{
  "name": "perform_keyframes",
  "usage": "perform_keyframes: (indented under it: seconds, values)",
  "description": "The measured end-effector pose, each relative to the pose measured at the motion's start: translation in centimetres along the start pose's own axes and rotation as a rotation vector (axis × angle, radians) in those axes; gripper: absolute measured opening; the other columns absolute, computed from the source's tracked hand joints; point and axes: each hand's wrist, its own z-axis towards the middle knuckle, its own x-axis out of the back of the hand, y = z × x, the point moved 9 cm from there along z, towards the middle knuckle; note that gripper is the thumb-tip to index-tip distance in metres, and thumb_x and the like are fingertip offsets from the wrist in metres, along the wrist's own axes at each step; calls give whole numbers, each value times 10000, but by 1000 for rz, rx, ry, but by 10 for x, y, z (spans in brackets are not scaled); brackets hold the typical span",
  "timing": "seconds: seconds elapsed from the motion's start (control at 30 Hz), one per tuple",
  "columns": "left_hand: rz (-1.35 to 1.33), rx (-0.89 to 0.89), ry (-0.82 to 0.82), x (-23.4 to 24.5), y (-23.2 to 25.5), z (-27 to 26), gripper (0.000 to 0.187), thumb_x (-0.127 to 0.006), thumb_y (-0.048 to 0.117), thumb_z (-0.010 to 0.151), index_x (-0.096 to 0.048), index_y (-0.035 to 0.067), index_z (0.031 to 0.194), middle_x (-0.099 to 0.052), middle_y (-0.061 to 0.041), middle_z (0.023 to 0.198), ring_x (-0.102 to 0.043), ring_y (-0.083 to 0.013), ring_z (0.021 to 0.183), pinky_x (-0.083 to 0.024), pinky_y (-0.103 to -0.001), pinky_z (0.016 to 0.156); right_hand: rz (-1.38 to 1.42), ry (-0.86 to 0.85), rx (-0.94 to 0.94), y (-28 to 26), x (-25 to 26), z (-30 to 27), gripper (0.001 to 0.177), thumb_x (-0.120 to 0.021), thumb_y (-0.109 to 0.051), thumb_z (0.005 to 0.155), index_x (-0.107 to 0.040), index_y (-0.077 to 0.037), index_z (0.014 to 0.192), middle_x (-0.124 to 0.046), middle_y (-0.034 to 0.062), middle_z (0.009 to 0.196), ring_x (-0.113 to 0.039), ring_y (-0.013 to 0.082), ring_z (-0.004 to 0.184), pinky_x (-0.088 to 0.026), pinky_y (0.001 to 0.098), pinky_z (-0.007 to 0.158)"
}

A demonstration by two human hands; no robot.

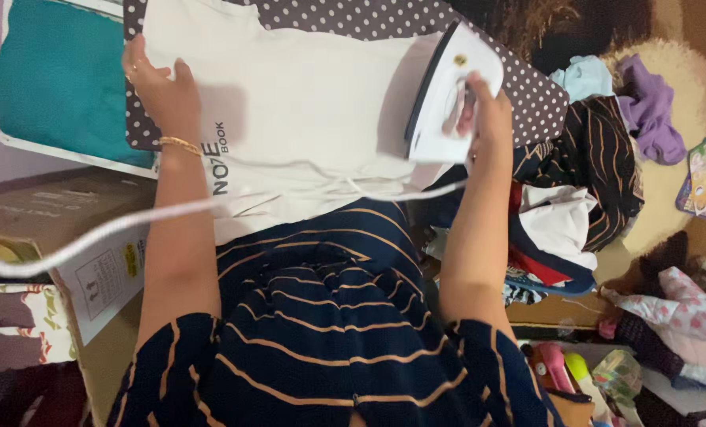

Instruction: The person irons a white t-shirt on a small ironing board, smoothing the fabric and moving the iron across the surface. They then flip the shirt to iron the other side and proceed to iron a red and white t-shirt.

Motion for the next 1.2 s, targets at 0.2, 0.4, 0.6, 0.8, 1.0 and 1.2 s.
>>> perform_keyframes:
  seconds: [0.2,0.4,0.6,0.8,1.0,1.2]
  values:
    - [59,-195,-2,-11,-13,19,793,-797,72,829,-394,-114,1485,-367,-314,1464,-623,-307,1134,-602,-307,916,728,-326,-180,51,-37,75,428,-705,-464,996,-582,-55,966,-392,-9,570,-328,120,425,-261,283,412]
    - [165,-227,57,-8,-31,19,451,-791,90,852,-601,-43,1239,-606,-156,1070,-594,-323,960,-517,-432,860,886,-519,-201,71,-57,99,426,-684,-469,1000,-578,-57,993,-370,-14,568,-322,123,418,-257,267,409]
    - [188,-125,-42,-6,-28,21,256,-803,172,928,-648,-32,922,-569,-157,958,-559,-334,868,-459,-464,787,939,-500,-131,62,-59,90,488,-626,-501,1003,-624,-18,1070,-367,-19,566,-322,111,405,-279,251,398]
    - [219,-279,53,1,2,9,193,-789,119,911,-679,-14,997,-566,-126,942,-565,-293,868,-473,-441,777,980,-497,-121,53,-61,85,455,-588,-507,1014,-577,-52,1012,-403,18,579,-351,138,421,-300,273,409]
    - [86,-118,126,4,-6,1,215,-808,151,928,-704,5,1045,-561,-89,977,-574,-210,810,-510,-365,729,674,-297,-78,63,-44,94,445,-590,-462,983,-618,-19,1011,-486,63,570,-479,192,452,-418,306,460]
    - [-9,-62,136,1,-11,-5,222,-811,117,903,-700,0,1055,-558,-82,987,-597,-171,795,-529,-327,726,432,8,-114,93,-15,92,276,-578,-147,927,-603,106,1035,-683,174,753,-693,289,644,-618,393,635]
